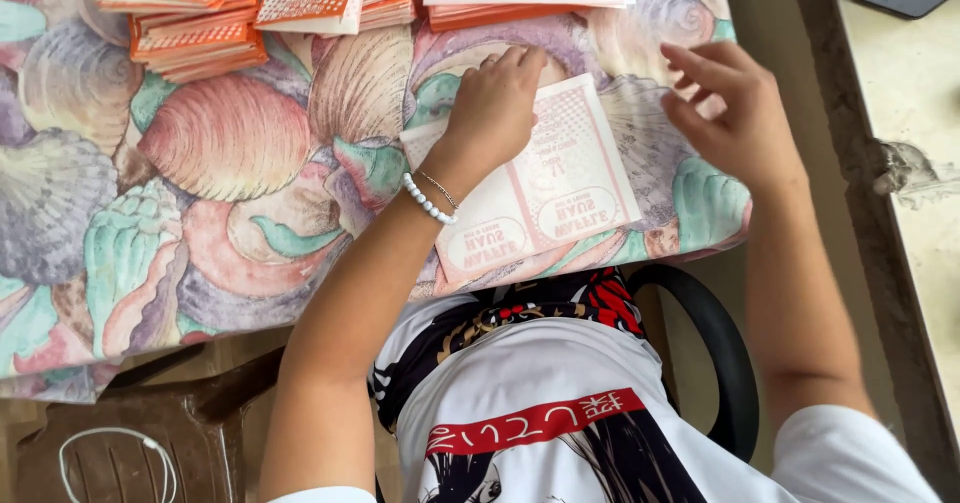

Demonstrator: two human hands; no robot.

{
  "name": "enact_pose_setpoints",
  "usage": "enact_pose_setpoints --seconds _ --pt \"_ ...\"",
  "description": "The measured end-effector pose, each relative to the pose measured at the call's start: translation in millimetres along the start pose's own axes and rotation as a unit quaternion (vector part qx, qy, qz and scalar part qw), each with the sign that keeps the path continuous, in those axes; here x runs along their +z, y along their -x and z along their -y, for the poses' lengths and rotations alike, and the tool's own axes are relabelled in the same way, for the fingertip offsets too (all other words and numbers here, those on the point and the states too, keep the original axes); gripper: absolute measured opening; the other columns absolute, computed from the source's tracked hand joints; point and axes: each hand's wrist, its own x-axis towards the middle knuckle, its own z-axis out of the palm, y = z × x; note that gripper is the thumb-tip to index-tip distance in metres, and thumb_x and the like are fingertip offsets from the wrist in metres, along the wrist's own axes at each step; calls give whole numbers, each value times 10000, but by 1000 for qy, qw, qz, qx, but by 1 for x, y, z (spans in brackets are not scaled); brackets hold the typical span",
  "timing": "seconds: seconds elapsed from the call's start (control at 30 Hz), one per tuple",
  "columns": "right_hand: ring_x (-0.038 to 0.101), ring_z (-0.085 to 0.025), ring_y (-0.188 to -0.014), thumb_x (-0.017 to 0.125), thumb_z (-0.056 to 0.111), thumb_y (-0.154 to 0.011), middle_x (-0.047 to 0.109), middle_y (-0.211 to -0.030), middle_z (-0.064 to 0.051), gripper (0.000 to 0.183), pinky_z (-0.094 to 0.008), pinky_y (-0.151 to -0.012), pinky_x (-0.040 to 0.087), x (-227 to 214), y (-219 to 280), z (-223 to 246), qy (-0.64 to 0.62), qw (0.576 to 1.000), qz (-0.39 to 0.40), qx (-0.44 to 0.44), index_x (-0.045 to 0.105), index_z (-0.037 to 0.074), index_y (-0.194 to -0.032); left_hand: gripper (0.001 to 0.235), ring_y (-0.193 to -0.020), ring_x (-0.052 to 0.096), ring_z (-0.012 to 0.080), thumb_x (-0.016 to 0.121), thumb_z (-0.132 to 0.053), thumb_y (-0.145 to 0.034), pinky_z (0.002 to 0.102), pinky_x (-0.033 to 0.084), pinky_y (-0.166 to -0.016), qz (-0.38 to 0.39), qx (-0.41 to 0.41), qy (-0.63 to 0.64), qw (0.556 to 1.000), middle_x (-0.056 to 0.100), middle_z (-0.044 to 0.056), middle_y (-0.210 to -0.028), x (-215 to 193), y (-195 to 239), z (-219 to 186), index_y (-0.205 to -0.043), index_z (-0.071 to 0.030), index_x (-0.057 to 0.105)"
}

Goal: The person folds small orange and white printed paper sheets in half and then in half again to create small rectangular packets. The person places the finished packets into a stack on the table.

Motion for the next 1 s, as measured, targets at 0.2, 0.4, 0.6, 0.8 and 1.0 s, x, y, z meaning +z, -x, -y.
enact_pose_setpoints --seconds 0.2,0.4,0.6,0.8,1.0 --pt "614 -250 -1131 672 94 -1054 576 -1310 -152 537 -324 -967 542 21 52 18 -171 967 -134 135 473 14 -1547 85 -801 626 206 672 -86 -938 358 492 -618 76 -66 195 976 654 50 -1026 -15 -1 7 -918 -127 600" --pt "671 -241 -1316 856 605 -673 598 -1472 -116 1363 -385 -1215 566 50 17 33 -422 886 -156 115 74 202 -1714 67 -897 562 157 589 -124 -1020 274 433 -762 -142 -23 438 887 592 16 -966 -93 55 -4 -1034 -125 524" --pt "576 -220 -1367 813 92 -924 304 -1699 -168 660 -305 -1044 577 72 -50 85 -391 902 -184 3 481 -92 -1464 135 -979 518 136 562 -229 -1063 268 429 -931 -337 -14 480 810 519 13 -1019 -120 101 -18 -1104 -109 514" --pt "473 -297 -1472 831 49 -899 373 -1633 -216 580 -332 -1052 538 93 -51 105 -322 929 -181 4 542 -104 -1378 406 -1016 557 168 532 -456 -1051 308 453 -918 -384 -75 439 809 555 38 -1070 -102 125 -23 -1181 -72 522" --pt "602 -232 -1280 867 69 -876 401 -1627 -237 657 -254 -871 527 90 -45 103 -289 941 -175 -21 537 -102 -1418 321 -621 284 50 356 -356 -1103 267 232 -578 -388 -125 424 809 334 -70 -696 -99 133 -33 -885 -139 446"
